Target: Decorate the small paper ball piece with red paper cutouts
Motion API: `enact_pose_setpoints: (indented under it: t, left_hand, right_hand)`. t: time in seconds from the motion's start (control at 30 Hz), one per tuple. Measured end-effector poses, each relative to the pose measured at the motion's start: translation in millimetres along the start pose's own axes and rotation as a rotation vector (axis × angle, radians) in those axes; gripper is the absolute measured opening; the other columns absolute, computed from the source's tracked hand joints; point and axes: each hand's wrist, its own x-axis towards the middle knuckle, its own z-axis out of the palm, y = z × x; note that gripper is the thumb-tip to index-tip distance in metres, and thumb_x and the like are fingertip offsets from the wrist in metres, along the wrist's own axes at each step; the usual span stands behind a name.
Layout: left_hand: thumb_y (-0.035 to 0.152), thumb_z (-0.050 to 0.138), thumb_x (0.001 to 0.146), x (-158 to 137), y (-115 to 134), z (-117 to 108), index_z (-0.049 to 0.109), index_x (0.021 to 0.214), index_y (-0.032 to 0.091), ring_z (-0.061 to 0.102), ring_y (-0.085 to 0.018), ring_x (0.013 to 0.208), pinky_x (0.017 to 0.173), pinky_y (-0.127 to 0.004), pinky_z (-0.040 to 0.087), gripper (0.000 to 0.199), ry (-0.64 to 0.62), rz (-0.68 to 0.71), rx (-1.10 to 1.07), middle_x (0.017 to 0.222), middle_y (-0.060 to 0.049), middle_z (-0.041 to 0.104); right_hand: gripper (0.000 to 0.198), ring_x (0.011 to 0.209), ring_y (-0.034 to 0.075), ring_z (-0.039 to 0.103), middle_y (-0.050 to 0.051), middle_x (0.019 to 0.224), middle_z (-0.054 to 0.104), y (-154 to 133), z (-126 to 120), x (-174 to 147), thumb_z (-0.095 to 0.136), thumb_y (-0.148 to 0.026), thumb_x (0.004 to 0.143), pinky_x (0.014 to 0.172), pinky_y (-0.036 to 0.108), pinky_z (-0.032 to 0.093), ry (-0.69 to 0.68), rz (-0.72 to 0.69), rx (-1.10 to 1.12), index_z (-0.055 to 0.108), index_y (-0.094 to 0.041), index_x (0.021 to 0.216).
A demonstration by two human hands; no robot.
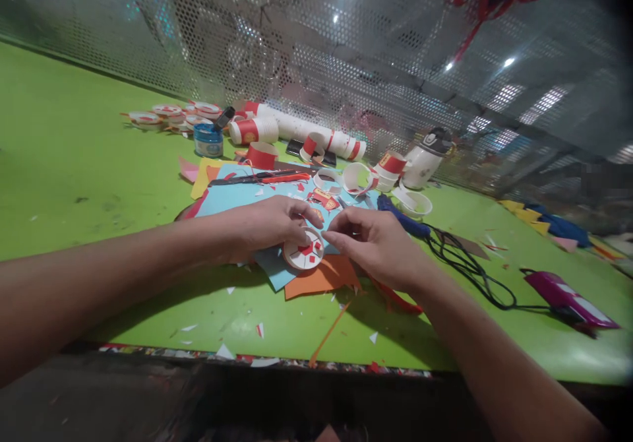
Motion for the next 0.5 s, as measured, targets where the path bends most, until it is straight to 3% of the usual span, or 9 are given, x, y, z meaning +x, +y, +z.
enact_pose_setpoints:
  t: [0.23, 0.5]
  left_hand:
    - [0.012, 0.068, 0.061, -3.4, 5.6, 5.3, 0.059, 0.096, 0.016, 0.056, -0.011, 0.054, 0.050, -0.021, 0.042, 0.036, 0.001, 0.005, -0.061, 0.066, 0.001, 0.064]
    - [0.012, 0.068, 0.068, -3.9, 7.0, 4.7, 0.058, 0.097, 0.015, 0.059, -0.011, 0.057, 0.054, -0.021, 0.046, 0.030, 0.017, 0.004, -0.040, 0.067, 0.001, 0.064]
  right_hand:
    - [0.019, 0.064, 0.013, 0.052, 0.003, 0.069, 0.063, 1.5, -0.5, -0.2, 0.058, -0.030, 0.084, 0.060, 0.027, 0.039, -0.093, 0.096, 0.041, 0.064, -0.015, 0.074]
    - [0.027, 0.055, 0.012, 0.053, 0.000, 0.059, 0.059, 4.9, 3.3, 2.3, 0.057, -0.036, 0.084, 0.051, 0.025, 0.038, -0.131, 0.218, 0.176, 0.056, -0.017, 0.065]
